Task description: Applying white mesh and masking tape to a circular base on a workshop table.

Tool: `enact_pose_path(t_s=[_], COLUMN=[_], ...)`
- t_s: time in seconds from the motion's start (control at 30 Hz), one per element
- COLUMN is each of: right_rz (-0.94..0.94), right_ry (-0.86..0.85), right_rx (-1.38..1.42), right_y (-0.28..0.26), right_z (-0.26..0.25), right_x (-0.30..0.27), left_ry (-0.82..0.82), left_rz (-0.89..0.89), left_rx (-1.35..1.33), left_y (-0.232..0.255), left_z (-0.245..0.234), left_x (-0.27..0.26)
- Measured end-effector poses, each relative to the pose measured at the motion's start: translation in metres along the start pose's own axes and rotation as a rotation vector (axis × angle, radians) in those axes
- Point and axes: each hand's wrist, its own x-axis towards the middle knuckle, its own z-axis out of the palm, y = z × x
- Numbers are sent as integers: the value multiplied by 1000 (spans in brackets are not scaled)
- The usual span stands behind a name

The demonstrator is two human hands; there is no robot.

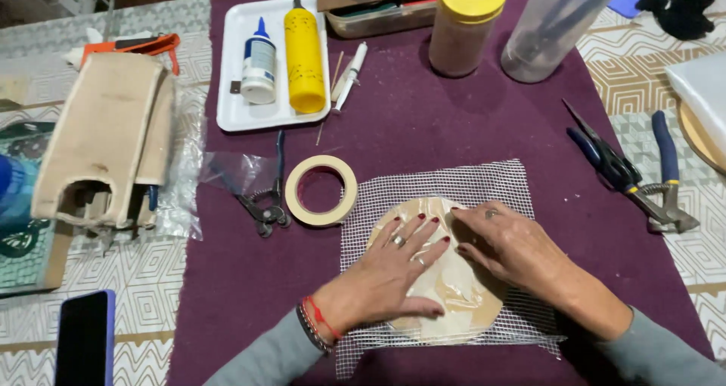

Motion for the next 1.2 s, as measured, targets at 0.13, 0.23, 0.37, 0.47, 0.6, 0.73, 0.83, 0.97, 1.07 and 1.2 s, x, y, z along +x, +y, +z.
enact_pose_path(t_s=[0.13, 0.23, 0.37, 0.47, 0.6, 0.73, 0.83, 0.97, 1.07, 1.2], right_rz=[-86, -45, -69, -72, -20, -24, -19, -110, -152, -192], right_ry=[-82, -99, -49, -19, -27, -13, 40, 132, 168, 200], right_rx=[-38, -62, -135, -164, -108, -106, -140, -141, -162, -113], right_y=[19, 10, 9, 17, 19, 27, 35, 24, 9, -7], right_z=[6, 4, 25, 37, 37, 49, 60, 53, 34, 19], right_x=[16, 30, 37, 32, 33, 29, 25, 18, 20, 23], left_ry=[-79, 69, 125, 53, -17, -6, 100, 211, 275, 215], left_rz=[-231, -216, -237, -284, -322, -365, -385, -254, -277, -370], left_rx=[-156, 343, 469, 473, 517, 537, 678, 306, 296, 24], left_y=[-35, -84, -98, -99, -93, -70, -64, -75, -81, -87], left_z=[-52, -33, -42, -43, -53, -63, -51, -32, -23, -20], left_x=[24, 39, 31, 13, -3, 0, 24, 57, 73, 77])
